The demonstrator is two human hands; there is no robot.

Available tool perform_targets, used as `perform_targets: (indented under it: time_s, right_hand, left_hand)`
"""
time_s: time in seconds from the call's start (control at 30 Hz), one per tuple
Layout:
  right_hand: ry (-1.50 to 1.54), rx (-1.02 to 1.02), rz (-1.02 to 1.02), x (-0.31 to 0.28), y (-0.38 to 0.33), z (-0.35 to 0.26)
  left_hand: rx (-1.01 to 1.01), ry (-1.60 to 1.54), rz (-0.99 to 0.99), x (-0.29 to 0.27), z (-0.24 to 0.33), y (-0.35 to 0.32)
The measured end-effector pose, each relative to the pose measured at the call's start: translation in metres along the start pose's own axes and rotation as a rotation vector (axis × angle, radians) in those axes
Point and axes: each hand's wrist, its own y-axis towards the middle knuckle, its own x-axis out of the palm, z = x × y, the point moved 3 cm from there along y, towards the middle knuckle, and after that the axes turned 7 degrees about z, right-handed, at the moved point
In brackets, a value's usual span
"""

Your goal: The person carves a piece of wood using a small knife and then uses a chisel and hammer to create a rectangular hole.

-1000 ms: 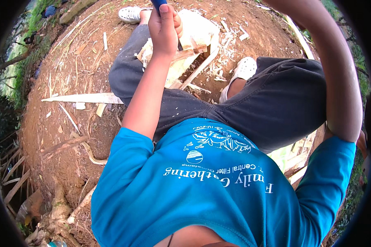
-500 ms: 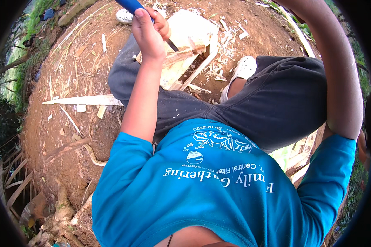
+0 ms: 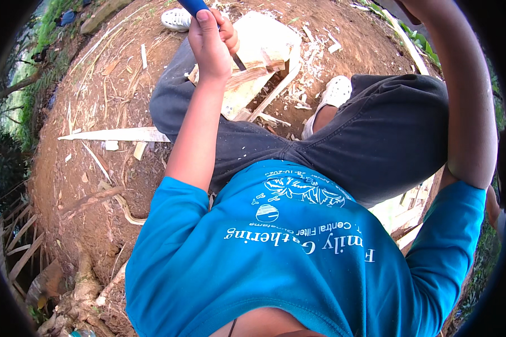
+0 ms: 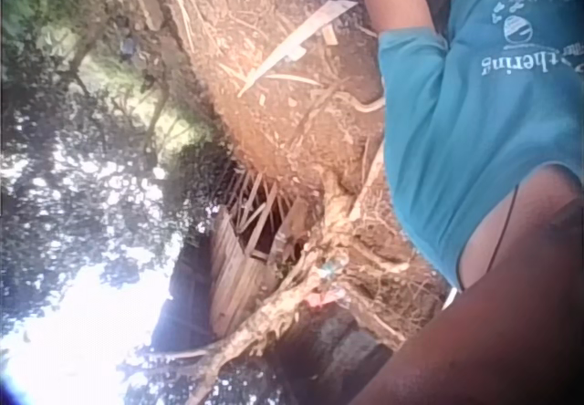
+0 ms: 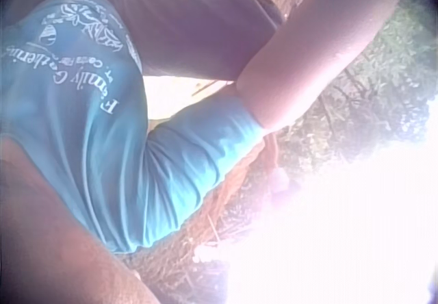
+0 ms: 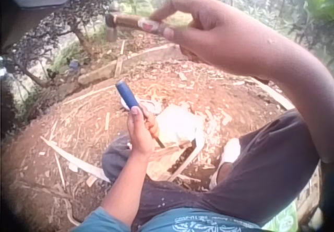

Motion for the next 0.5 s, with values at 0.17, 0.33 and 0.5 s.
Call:
perform_targets:
  time_s: [0.17, 0.33, 0.5]
  right_hand:
    - [0.057, 0.032, -0.092, -0.0080, 0.0059, -0.0055]
    - [0.035, -0.026, -0.120, -0.0063, 0.0038, 0.0033]
    - [-0.067, -0.048, -0.044, -0.0032, 0.0031, -0.0003]
  left_hand:
    - [0.012, 0.008, 0.005, -0.0007, 0.0014, 0.0003]
    - [0.010, 0.019, -0.011, -0.0003, 0.0006, 0.0021]
    - [0.001, 0.025, -0.005, 0.0003, 0.0006, 0.0021]
